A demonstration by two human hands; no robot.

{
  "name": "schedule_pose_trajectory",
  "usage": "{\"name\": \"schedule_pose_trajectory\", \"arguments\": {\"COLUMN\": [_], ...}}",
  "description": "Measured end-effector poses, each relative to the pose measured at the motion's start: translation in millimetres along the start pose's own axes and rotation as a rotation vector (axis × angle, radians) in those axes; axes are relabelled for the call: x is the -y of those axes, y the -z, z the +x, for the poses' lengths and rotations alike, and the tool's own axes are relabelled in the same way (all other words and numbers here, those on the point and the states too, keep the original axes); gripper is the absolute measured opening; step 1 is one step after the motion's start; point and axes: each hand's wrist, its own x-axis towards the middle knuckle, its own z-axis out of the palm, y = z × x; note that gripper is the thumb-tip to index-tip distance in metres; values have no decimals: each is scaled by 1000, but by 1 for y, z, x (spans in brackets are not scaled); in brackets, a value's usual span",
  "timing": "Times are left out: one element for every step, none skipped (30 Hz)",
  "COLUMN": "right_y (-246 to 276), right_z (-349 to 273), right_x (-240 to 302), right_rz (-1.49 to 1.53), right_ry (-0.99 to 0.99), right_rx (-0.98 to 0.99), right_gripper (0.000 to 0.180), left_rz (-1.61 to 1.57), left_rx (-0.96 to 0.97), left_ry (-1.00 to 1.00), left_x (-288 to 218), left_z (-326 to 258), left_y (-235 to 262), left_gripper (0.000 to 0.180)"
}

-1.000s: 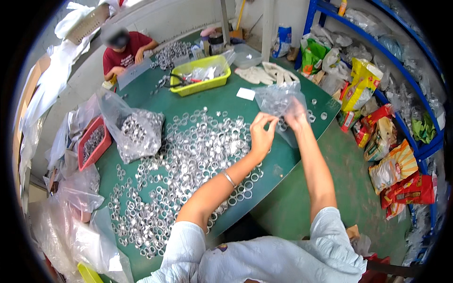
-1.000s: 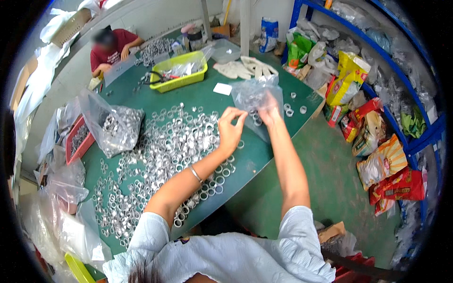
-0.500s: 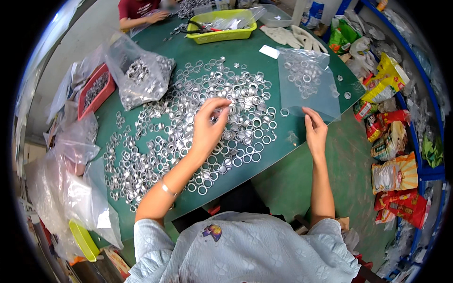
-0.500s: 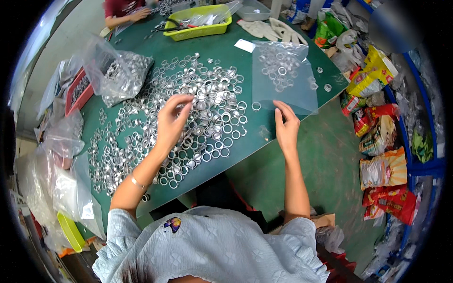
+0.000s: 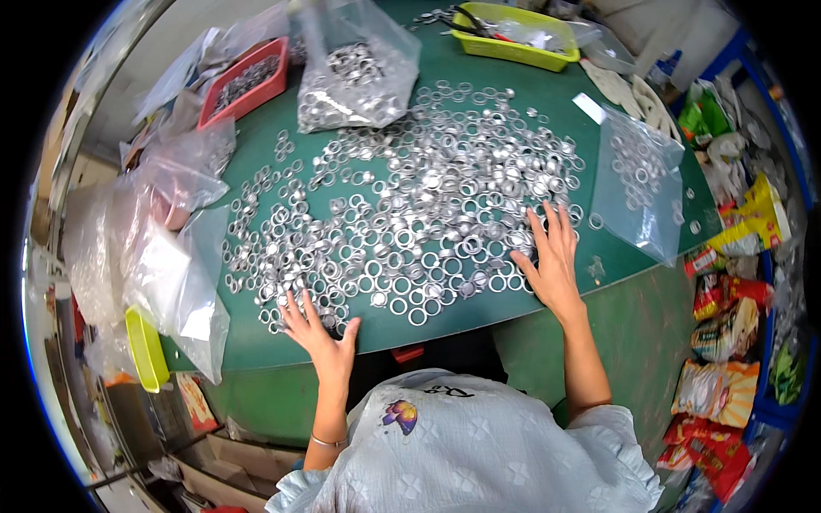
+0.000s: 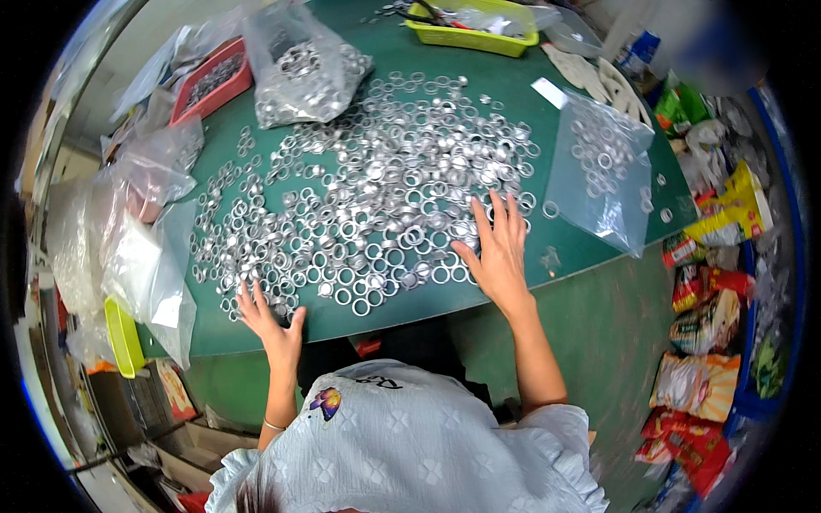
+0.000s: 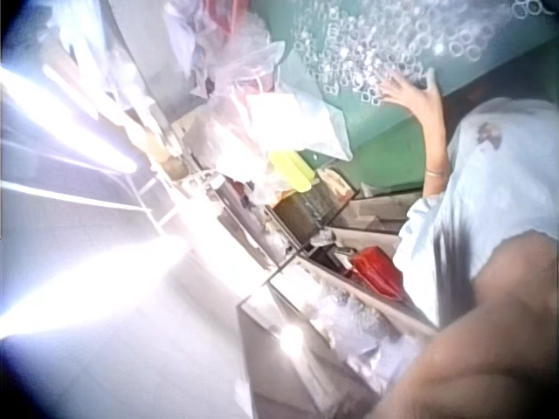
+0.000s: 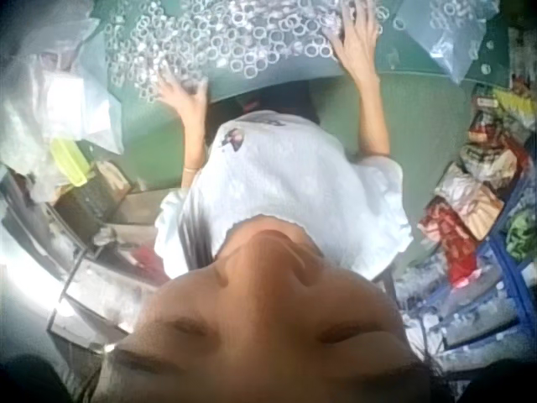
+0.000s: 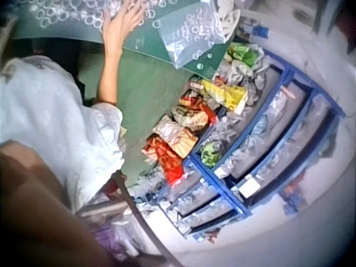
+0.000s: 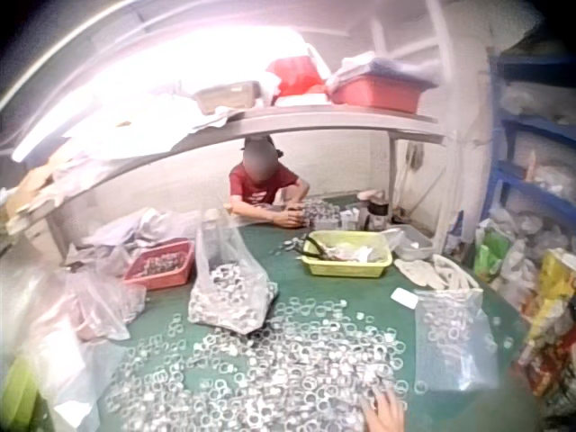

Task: The person sorts through a large pile of small metal rings on a green table, picking them up by hand and placing them into small plastic bags.

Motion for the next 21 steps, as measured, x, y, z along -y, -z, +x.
{"name": "schedule_pose_trajectory", "arguments": {"right_y": [-3, -7, -11, -14, -18, -22, -25, -26, -26, -28, -29, -28, -27, -29, -27, -26, -20, -14, -12, -9, -12], "right_z": [4, 6, 7, 8, 9, 11, 13, 16, 19, 23, 27, 29, 32, 36, 38, 37, 39, 32, 24, 16, 6], "right_x": [4, 8, 9, 9, 9, 8, 7, 7, 8, 6, 5, 3, -1, -3, -2, -5, 7, 27, 45, 67, 86], "right_rz": [-50, -90, -92, -89, -87, -92, -97, -115, -135, -144, -155, -167, -175, -149, -102, -23, 58, 30, 8, 56, 64], "right_ry": [30, 28, 26, 23, 20, 34, 40, 46, 51, 79, 90, 97, 105, 121, 108, 82, 60, 85, 172, 221, 303], "right_rx": [37, 51, 57, 62, 68, 46, 20, 19, 18, 5, 7, 16, 22, 24, 61, 48, 36, 23, 61, 151, 246], "right_gripper": [64, 64, 64, 63, 63, 62, 63, 63, 62, 62, 61, 61, 60, 58, 56, 54, 53, 53, 56, 64, 74], "left_rz": [27, 71, 136, 149, 162, 167, 164, 182, 198, 198, 194, 197, 203, 187, 179, 162, 148, 56, -65, -147, -224], "left_rx": [19, 58, 91, 73, 57, 74, 68, 76, 83, 92, 103, 109, 112, 89, 76, 77, 74, 71, 39, -7, -47], "left_ry": [27, 43, 27, 24, 21, 42, 48, 55, 61, 60, 68, 66, 64, 48, 17, 6, -3, 4, -11, -37, -62], "left_x": [6, 11, 13, 14, 14, 13, 13, 11, 9, 8, 7, 5, 2, 2, 4, 6, 7, 10, 10, 13, 17], "left_z": [-1, -1, -2, -1, 0, 3, 6, 9, 12, 15, 19, 21, 25, 27, 28, 28, 30, 28, 27, 24, 20], "left_y": [-1, -5, -8, -11, -13, -13, -17, -18, -19, -19, -18, -19, -20, -21, -22, -25, -25, -21, -15, -12, -9], "left_gripper": [93, 96, 94, 93, 92, 90, 87, 84, 82, 81, 80, 81, 81, 81, 82, 82, 83, 83, 80, 80, 80]}}
